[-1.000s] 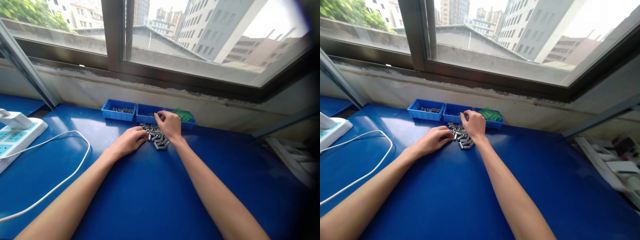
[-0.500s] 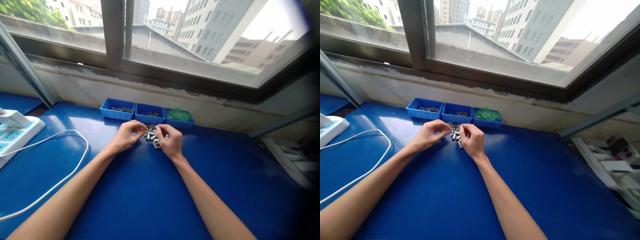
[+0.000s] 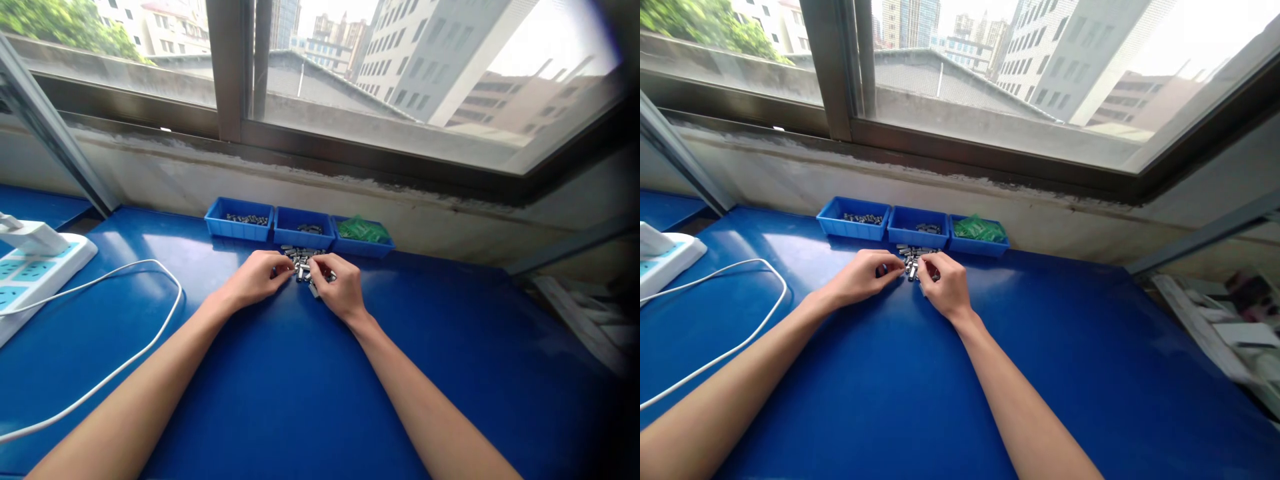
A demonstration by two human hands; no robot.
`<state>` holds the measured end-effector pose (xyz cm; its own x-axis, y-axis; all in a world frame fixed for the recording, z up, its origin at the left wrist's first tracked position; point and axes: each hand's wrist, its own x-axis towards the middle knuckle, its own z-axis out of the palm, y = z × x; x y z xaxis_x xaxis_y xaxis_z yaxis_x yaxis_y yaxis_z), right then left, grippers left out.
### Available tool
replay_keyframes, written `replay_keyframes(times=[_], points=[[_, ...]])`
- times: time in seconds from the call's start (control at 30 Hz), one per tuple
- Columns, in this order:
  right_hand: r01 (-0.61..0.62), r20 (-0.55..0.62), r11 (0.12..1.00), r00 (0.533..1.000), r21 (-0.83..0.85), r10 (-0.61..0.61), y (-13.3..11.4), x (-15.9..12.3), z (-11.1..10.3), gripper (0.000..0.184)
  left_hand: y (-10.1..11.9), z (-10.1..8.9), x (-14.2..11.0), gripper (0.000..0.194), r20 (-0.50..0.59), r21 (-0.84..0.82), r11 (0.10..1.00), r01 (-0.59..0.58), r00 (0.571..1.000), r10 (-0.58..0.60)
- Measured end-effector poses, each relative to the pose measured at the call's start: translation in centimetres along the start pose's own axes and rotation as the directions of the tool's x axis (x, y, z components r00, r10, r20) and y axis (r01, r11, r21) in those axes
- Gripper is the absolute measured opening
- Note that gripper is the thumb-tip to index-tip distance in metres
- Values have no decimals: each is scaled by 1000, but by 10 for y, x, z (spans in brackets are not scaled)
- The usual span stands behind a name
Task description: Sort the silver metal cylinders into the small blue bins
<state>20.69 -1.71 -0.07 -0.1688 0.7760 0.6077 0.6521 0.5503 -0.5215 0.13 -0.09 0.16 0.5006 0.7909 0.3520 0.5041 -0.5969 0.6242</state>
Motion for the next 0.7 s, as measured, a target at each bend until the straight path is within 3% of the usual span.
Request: replay_keyframes(times=[0.2, 0.27, 0.5, 0.7], points=[[10, 23, 1000, 1000, 4, -10, -1, 0, 0, 14, 3, -11, -3, 24, 137, 95, 988, -119, 985, 106], [10, 30, 1000, 1000, 4, -10, -1, 0, 0, 14, 2, -11, -3, 18, 153, 103, 986, -129, 982, 113], [5, 49, 1000, 999, -5, -5, -2, -1, 0, 16, -4, -6, -1, 18, 125, 69, 989, -129, 985, 120], [2, 65, 1000, 998, -3, -1, 1, 0, 1, 16, -5, -9, 1, 18, 30, 61, 997, -47, 999, 45]])
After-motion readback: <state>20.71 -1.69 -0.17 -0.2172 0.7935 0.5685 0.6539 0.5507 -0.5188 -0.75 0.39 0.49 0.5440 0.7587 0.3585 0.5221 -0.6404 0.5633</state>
